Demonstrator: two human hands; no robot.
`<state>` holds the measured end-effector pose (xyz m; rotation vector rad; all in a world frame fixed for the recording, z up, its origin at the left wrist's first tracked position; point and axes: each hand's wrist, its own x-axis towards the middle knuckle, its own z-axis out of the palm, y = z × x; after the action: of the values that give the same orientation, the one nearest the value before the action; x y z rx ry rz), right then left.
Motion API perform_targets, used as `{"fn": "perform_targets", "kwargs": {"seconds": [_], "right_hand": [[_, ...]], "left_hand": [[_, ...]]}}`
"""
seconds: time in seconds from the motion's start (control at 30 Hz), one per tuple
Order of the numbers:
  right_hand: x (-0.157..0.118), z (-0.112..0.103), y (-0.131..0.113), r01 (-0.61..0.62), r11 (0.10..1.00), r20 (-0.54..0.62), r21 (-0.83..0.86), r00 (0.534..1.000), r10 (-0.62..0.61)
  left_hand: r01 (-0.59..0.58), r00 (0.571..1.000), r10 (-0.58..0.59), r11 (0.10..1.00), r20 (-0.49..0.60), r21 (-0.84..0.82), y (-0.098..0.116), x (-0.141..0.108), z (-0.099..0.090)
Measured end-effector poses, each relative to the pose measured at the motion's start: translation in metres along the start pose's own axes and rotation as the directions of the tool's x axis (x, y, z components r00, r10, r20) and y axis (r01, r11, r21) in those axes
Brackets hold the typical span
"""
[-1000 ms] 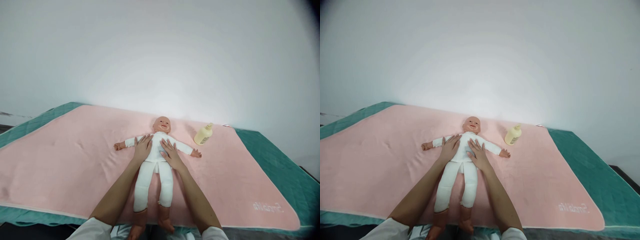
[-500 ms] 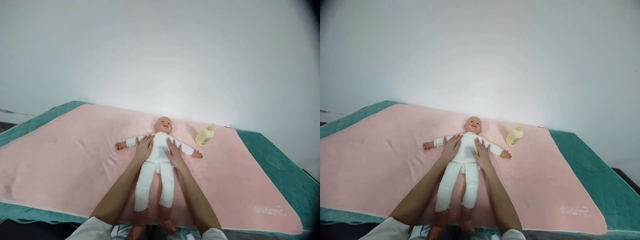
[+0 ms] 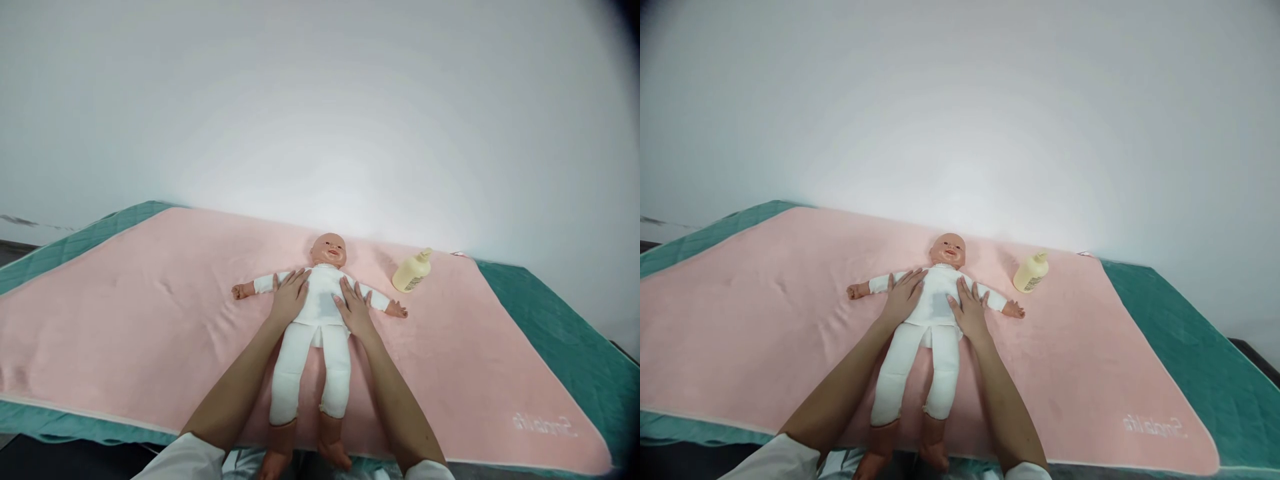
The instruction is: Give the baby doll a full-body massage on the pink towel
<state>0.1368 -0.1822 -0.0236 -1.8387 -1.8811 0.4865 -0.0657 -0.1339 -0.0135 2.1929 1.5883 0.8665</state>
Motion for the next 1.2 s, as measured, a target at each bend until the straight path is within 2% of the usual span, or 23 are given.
{"fn": "perform_targets", "kwargs": {"seconds": [0.1, 0.2, 0.27, 0.37, 0.47, 0.57, 0.83, 1.03, 1.2], "right_hand": [[-0.001, 0.000, 0.000, -0.015, 1.000, -0.013, -0.011, 1.000, 0.015], [-0.002, 0.000, 0.000, -0.026, 0.999, -0.017, -0.019, 1.000, 0.026], [-0.002, -0.001, 0.000, -0.027, 1.000, -0.013, -0.015, 1.000, 0.027], [-0.002, -0.002, 0.000, -0.026, 1.000, -0.004, -0.001, 1.000, 0.026], [-0.002, -0.002, 0.001, -0.025, 1.000, 0.001, 0.004, 1.000, 0.025], [-0.001, -0.001, 0.002, -0.019, 1.000, -0.006, 0.009, 1.000, 0.020], [-0.002, -0.003, 0.003, -0.008, 0.999, 0.010, 0.032, 1.000, 0.007], [-0.001, -0.003, 0.004, 0.000, 1.000, 0.009, 0.009, 1.000, 0.000], [-0.001, -0.002, 0.005, -0.002, 1.000, 0.004, 0.015, 1.000, 0.002]], "left_hand": [[-0.030, 0.999, 0.029, 0.996, -0.014, -0.084, -0.002, -0.001, -0.008], [-0.135, 0.990, 0.137, 0.960, -0.006, -0.245, 0.002, -0.005, -0.022], [-0.170, 0.973, 0.215, 0.910, 0.079, -0.379, 0.007, -0.011, -0.030], [-0.127, 0.919, 0.299, 0.840, 0.256, -0.527, 0.017, -0.018, -0.035], [-0.169, 0.858, 0.408, 0.799, 0.312, -0.578, 0.022, -0.020, -0.032], [-0.242, 0.822, 0.479, 0.784, 0.308, -0.572, 0.020, -0.019, -0.028], [-0.445, 0.763, 0.586, 0.782, 0.273, -0.435, 0.018, -0.016, -0.027], [-0.428, 0.769, 0.540, 0.832, 0.342, -0.353, 0.020, -0.014, -0.028], [-0.423, 0.783, 0.513, 0.854, 0.352, -0.303, 0.018, -0.011, -0.028]]}}
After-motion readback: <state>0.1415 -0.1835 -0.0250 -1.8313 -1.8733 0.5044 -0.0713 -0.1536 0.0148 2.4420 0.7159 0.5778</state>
